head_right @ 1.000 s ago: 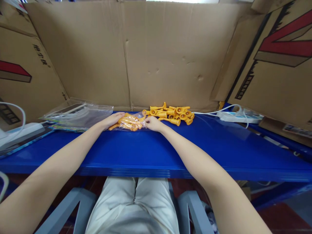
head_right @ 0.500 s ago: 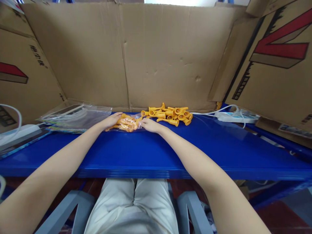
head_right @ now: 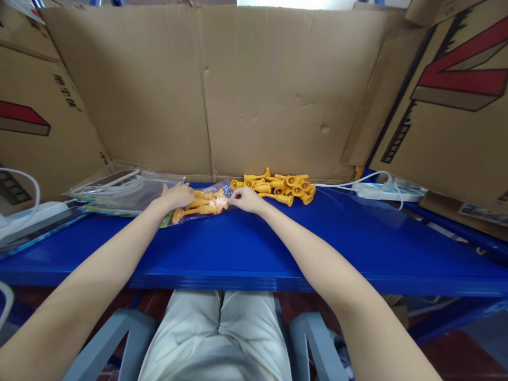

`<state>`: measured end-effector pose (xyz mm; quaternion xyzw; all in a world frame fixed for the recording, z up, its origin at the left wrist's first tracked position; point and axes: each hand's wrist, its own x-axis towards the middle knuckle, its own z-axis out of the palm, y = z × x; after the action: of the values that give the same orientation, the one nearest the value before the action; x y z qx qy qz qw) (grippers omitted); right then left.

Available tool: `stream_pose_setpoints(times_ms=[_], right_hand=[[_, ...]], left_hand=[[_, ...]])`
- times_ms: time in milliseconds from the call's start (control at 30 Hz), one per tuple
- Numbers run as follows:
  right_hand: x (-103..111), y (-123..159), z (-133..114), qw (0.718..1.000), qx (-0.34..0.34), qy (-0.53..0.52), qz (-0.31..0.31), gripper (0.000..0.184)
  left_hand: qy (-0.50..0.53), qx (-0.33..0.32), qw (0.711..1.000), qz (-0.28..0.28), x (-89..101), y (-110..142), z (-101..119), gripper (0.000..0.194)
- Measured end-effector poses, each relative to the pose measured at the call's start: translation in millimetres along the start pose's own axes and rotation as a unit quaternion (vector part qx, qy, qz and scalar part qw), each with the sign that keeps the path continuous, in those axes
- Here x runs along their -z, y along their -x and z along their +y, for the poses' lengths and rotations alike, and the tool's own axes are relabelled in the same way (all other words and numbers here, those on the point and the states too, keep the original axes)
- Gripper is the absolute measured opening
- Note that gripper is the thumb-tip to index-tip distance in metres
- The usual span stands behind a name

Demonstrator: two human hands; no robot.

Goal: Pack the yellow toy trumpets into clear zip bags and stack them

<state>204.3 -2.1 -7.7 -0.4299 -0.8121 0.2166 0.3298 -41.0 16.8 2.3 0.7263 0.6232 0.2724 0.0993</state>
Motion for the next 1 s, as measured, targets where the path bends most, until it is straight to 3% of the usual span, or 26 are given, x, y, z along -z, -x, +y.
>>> stream_pose_setpoints(times_ms=[67, 167, 367, 467, 533, 633, 700, 900, 1000], right_hand=[[3, 0, 2, 0.995, -0.011, 0.087, 0.041, 0.015], [7, 2, 3, 0.975, -0.042, 0.196, 0.092, 0.013], [11, 6, 2, 0.946, -0.094, 0.282, 0.132, 0.015], [10, 5, 3, 0.941, -0.126, 0.265, 0.169, 0.021], [9, 3, 6, 0.947, -0.156, 0.233, 0.155, 0.024], [6, 0, 11, 0.963, -0.175, 0.182, 0.092, 0.031], [5, 0, 14, 0.970, -0.182, 0.141, 0.081, 0.036], [3, -1, 15, 0.964, -0.222, -0.055, 0.133, 0.029], [5, -2, 11, 0.950, -0.237, -0.134, 0.151, 0.030]], left_hand=[[-0.111, 0.034, 0.993, -0.013, 3.8, 7, 14, 0.029], [-0.242, 0.035, 0.969, -0.030, 9.1, 18, 36, 0.044], [-0.271, 0.033, 0.962, 0.002, 7.9, 30, 54, 0.052], [-0.276, 0.020, 0.961, 0.016, 1.6, 31, 55, 0.054], [-0.275, 0.004, 0.961, 0.023, -1.6, 32, 56, 0.055], [-0.232, 0.004, 0.972, 0.044, -2.0, 30, 57, 0.055], [-0.178, 0.019, 0.982, 0.058, -0.7, 26, 55, 0.052], [-0.012, 0.074, 0.996, 0.051, -7.4, 6, 31, 0.024], [0.132, 0.109, 0.985, 0.024, -14.4, 2, 24, 0.022]])
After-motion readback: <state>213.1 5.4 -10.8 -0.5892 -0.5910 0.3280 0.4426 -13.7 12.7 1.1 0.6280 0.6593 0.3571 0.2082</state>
